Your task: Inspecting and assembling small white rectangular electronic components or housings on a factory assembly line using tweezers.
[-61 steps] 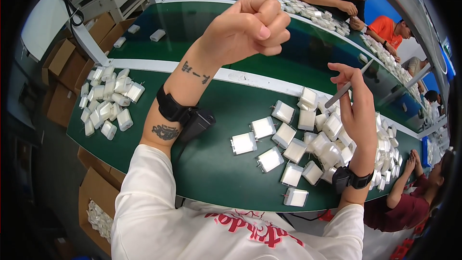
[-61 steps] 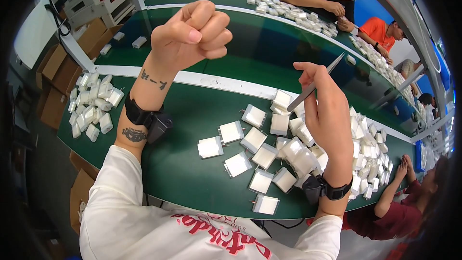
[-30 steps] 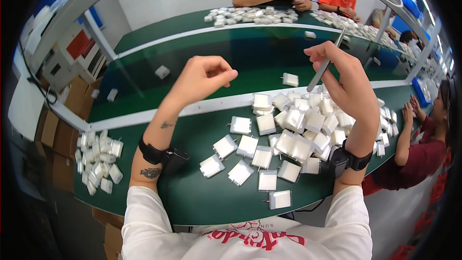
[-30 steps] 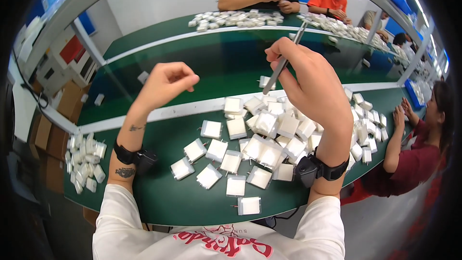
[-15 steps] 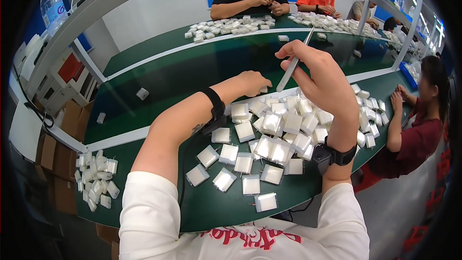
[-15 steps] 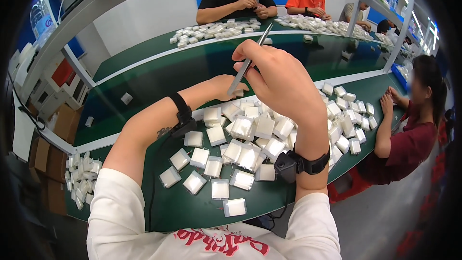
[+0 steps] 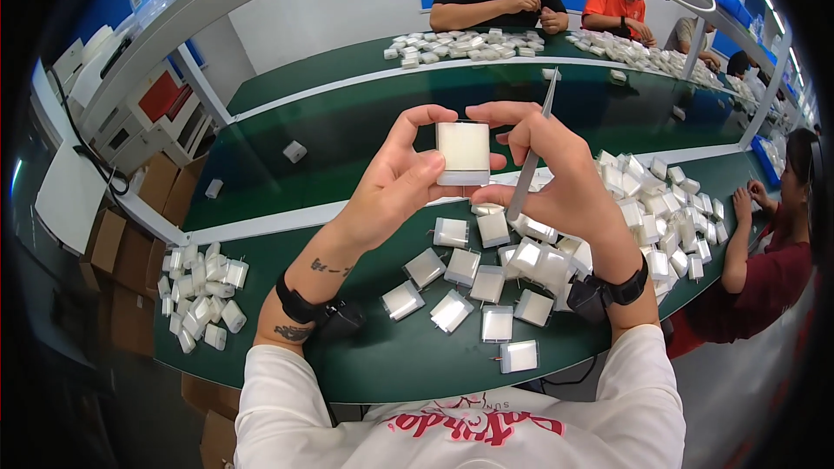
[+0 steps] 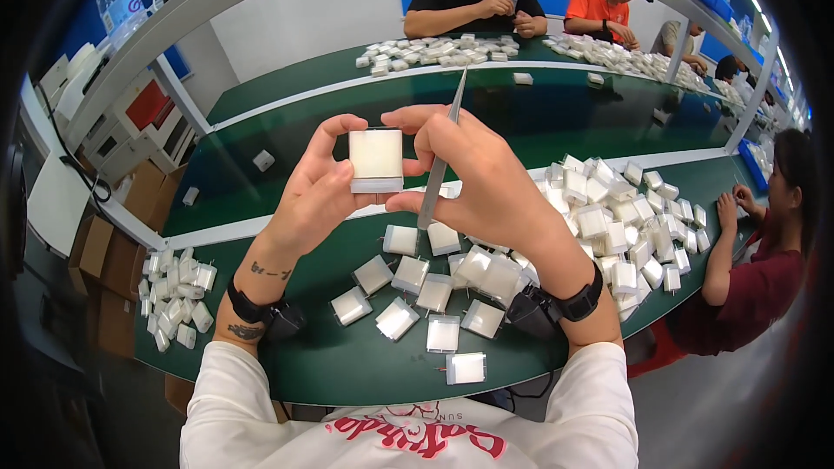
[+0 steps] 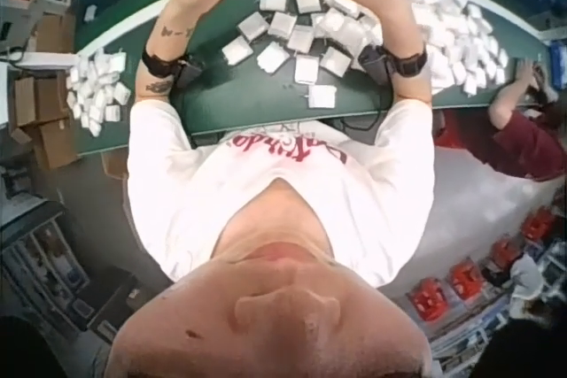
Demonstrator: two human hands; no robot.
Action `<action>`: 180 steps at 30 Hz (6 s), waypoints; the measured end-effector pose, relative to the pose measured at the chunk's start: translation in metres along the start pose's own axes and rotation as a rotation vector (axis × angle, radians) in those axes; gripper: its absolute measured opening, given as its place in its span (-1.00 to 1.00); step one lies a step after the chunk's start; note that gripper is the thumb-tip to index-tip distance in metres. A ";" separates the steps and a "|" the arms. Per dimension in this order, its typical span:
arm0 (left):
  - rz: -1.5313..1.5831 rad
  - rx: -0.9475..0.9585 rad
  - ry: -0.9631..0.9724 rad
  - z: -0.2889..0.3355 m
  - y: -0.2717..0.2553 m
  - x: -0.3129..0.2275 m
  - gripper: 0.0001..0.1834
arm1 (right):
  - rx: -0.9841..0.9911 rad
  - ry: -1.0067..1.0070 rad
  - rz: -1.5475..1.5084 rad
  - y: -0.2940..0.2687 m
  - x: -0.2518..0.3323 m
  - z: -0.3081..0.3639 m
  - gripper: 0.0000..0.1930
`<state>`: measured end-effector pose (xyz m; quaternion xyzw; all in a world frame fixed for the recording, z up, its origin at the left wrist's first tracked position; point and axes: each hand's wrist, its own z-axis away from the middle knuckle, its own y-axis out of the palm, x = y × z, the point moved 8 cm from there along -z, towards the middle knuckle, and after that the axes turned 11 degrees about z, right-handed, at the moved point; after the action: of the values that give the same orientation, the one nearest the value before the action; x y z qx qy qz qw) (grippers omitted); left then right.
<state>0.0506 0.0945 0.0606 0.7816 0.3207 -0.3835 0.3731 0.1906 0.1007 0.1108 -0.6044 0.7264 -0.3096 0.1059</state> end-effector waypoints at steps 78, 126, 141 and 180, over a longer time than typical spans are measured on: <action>-1.322 -0.262 0.036 0.010 -0.101 -0.012 -0.68 | 0.490 0.210 0.229 0.066 -0.030 0.032 -0.72; -0.034 -0.493 -0.325 0.034 -0.165 0.118 -0.54 | 0.885 0.325 0.014 0.167 -0.209 -0.078 -0.66; -0.627 0.002 0.248 0.028 -0.019 -0.043 -0.19 | 0.099 0.241 -0.769 0.041 -0.006 0.001 -0.41; -1.045 -0.023 0.437 0.034 -0.005 -0.055 -0.27 | -0.079 0.019 -0.321 0.037 -0.005 0.014 -0.41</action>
<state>0.0068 0.0568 0.0899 0.5763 0.7388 -0.3429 0.0670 0.1692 0.1039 0.0774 -0.7134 0.6330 -0.2995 0.0246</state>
